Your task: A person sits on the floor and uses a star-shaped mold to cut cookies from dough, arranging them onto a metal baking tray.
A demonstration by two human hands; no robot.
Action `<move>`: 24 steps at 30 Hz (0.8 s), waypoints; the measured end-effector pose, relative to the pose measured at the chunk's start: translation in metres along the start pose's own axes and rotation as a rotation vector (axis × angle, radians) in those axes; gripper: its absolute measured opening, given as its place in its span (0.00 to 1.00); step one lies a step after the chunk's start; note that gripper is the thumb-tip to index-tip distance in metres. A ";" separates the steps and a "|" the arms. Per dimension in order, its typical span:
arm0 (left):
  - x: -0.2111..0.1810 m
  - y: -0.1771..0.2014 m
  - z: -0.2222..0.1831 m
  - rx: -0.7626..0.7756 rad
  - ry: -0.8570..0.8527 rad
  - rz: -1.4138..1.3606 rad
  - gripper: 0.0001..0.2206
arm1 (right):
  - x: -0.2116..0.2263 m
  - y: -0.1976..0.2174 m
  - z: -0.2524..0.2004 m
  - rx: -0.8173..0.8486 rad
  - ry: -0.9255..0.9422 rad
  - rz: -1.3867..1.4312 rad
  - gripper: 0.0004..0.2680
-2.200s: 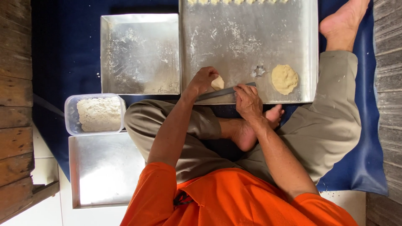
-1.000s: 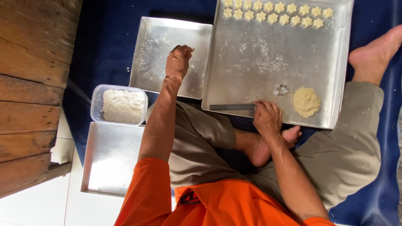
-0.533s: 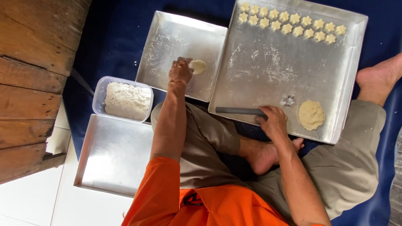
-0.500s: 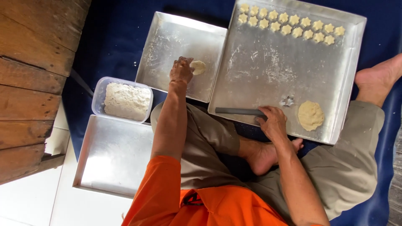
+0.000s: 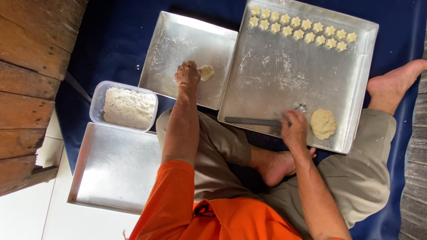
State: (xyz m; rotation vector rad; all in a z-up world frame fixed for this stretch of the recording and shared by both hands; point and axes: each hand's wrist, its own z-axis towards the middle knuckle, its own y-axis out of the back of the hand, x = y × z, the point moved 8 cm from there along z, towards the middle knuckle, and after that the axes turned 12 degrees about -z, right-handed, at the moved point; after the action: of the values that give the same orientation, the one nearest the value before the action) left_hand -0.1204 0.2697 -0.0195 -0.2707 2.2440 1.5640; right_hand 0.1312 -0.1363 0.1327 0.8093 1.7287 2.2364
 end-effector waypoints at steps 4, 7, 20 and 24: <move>-0.005 0.004 -0.006 0.015 0.022 -0.017 0.13 | -0.048 -0.008 0.006 -0.129 -0.017 -0.194 0.19; 0.003 0.002 0.002 0.009 0.064 -0.090 0.13 | -0.086 -0.040 0.008 -0.055 -0.003 -0.186 0.19; -0.125 0.039 -0.186 0.365 -0.340 -0.917 0.16 | 0.070 0.015 0.045 -0.079 -0.092 0.185 0.18; -0.140 0.042 -0.196 0.406 -0.352 -0.906 0.19 | 0.136 0.009 0.061 -0.045 -0.008 0.228 0.20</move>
State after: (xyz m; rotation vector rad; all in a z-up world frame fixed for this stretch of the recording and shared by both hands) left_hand -0.0498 0.0934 0.1341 -0.7017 1.7087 0.6099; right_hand 0.0526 -0.0240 0.1920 1.0516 1.6498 2.4012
